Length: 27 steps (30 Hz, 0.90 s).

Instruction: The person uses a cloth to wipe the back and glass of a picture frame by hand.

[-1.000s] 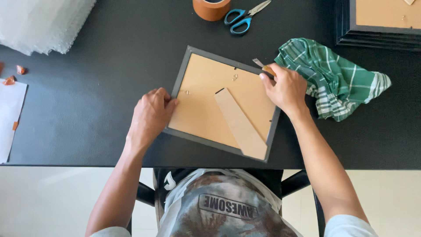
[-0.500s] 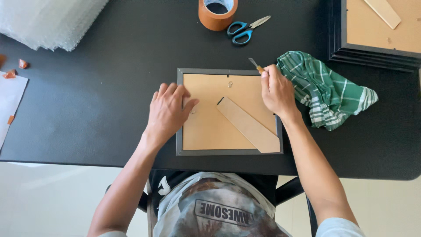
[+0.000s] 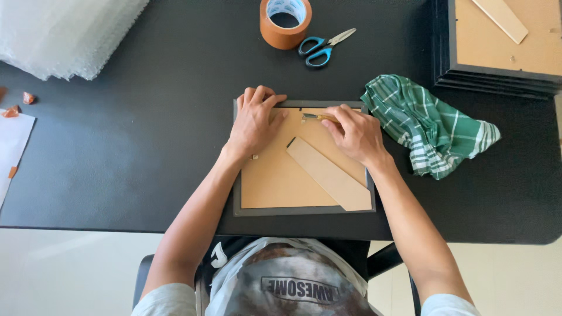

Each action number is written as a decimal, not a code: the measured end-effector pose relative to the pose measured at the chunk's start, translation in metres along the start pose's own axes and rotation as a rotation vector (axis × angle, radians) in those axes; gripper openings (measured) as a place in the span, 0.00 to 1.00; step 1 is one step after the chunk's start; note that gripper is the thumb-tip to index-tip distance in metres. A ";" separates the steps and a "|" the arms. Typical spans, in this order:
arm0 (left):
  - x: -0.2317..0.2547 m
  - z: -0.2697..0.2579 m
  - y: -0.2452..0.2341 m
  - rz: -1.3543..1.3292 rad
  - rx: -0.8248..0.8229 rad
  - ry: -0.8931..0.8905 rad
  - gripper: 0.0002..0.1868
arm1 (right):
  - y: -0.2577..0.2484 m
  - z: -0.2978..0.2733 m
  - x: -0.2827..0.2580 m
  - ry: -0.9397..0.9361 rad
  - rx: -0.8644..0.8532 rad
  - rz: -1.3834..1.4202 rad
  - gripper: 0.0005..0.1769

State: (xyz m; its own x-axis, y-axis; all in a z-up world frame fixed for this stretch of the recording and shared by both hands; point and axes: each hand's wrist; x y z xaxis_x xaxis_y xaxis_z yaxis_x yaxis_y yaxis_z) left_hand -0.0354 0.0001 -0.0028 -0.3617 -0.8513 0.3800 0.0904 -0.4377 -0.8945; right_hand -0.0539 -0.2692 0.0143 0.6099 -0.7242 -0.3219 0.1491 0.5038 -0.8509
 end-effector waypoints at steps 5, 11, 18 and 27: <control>-0.002 0.000 0.005 0.021 -0.018 0.000 0.19 | 0.007 0.004 0.013 -0.042 -0.027 -0.001 0.10; -0.002 -0.003 0.006 0.050 -0.027 0.021 0.20 | 0.004 0.005 0.007 -0.017 -0.034 -0.016 0.08; -0.004 0.004 0.005 0.078 -0.036 0.046 0.19 | 0.008 0.010 0.012 0.046 -0.047 0.005 0.08; -0.003 0.002 0.004 0.095 -0.067 0.061 0.19 | 0.004 0.014 0.010 0.112 -0.098 0.036 0.09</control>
State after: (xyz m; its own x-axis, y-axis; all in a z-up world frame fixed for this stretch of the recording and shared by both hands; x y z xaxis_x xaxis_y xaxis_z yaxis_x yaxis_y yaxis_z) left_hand -0.0322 0.0004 -0.0070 -0.4103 -0.8680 0.2798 0.0659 -0.3342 -0.9402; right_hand -0.0362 -0.2681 0.0130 0.5218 -0.7572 -0.3930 0.0488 0.4864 -0.8724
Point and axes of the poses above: each hand's wrist, its own z-axis towards the middle knuckle, its own y-axis out of the palm, x = y × z, and after that the axes turned 10 degrees about z, right-handed
